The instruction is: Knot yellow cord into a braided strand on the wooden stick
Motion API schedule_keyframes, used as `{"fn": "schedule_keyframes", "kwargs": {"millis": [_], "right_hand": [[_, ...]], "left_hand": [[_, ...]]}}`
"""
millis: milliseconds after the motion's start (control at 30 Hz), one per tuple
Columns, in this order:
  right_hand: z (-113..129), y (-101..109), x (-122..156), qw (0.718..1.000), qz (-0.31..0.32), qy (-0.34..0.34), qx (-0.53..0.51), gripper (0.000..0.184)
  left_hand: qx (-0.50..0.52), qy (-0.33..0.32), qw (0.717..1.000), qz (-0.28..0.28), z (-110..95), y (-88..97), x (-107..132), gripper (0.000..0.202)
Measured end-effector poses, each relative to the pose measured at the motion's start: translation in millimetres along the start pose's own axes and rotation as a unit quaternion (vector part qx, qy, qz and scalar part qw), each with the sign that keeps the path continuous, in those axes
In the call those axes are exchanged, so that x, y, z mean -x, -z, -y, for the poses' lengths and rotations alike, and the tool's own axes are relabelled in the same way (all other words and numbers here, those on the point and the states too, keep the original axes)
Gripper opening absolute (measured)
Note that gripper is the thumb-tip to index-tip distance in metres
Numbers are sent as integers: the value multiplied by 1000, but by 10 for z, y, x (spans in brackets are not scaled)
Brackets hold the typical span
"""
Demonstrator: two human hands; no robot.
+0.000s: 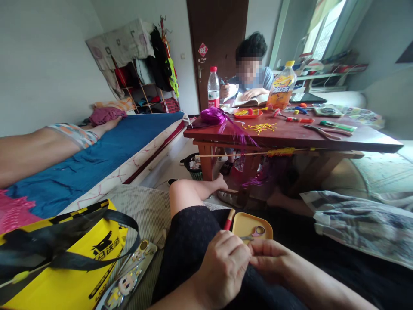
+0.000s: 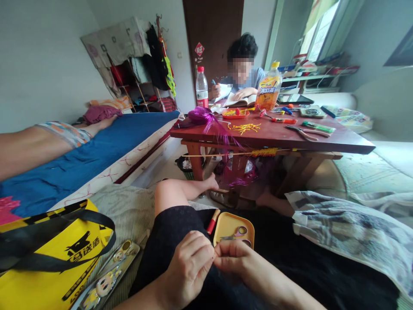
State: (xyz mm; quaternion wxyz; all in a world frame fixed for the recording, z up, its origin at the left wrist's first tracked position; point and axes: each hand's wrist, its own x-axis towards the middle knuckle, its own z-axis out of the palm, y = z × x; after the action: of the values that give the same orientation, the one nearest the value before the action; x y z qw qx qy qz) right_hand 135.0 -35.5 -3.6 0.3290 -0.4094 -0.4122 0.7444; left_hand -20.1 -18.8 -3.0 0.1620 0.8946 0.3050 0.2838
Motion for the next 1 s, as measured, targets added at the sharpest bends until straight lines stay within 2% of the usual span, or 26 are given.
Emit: {"fn": "schedule_keyframes", "kwargs": {"millis": [33,100,133,167,233,333,367,400,433,467,600,767,833,867,900,1000], "right_hand": [[-11,7,-2,1000,-2,-2,-12,30],[-53,6,-7,995,-56,57,55,26],[-79,0,-7,981,-101,106,125,22],[-103,-7,-7,954,-143,162,208,16],[-139,-22,-2,860,-200,288,370,9],[-152,-24,2,699,-204,444,521,16],[-150,-19,2,662,-205,469,548,18],[-147,-12,1,637,-206,482,565,19],[-146,-4,0,626,-205,486,575,20],[-147,5,-1,623,-202,487,578,20],[-173,34,4,641,-182,472,578,21],[-204,52,7,612,-183,491,592,21],[-197,43,4,615,-186,497,584,21],[-189,33,2,633,-186,488,571,20],[-179,21,0,667,-184,468,549,19],[-132,-19,-3,826,-173,325,427,16]], "left_hand": [[35,36,999,-2,-1,-8,-3,27],[137,147,979,-10,-16,-28,-20,30],[195,204,959,-12,-26,-39,-31,31],[256,251,934,-13,-36,-50,-41,31],[373,312,873,-15,-49,-70,-56,31],[515,356,780,-23,-52,-86,-57,29],[546,366,753,-25,-51,-86,-53,27],[568,374,732,-26,-50,-83,-49,27],[583,380,717,-26,-50,-77,-46,26],[593,384,707,-26,-51,-71,-45,25],[628,390,673,-14,-49,-47,-71,26],[668,415,618,15,-23,-29,-117,27],[666,419,616,28,-19,-18,-126,27],[650,417,635,24,-20,-11,-128,27],[618,409,671,18,-23,-4,-128,28],[428,343,836,-2,-32,13,-110,29]]}}
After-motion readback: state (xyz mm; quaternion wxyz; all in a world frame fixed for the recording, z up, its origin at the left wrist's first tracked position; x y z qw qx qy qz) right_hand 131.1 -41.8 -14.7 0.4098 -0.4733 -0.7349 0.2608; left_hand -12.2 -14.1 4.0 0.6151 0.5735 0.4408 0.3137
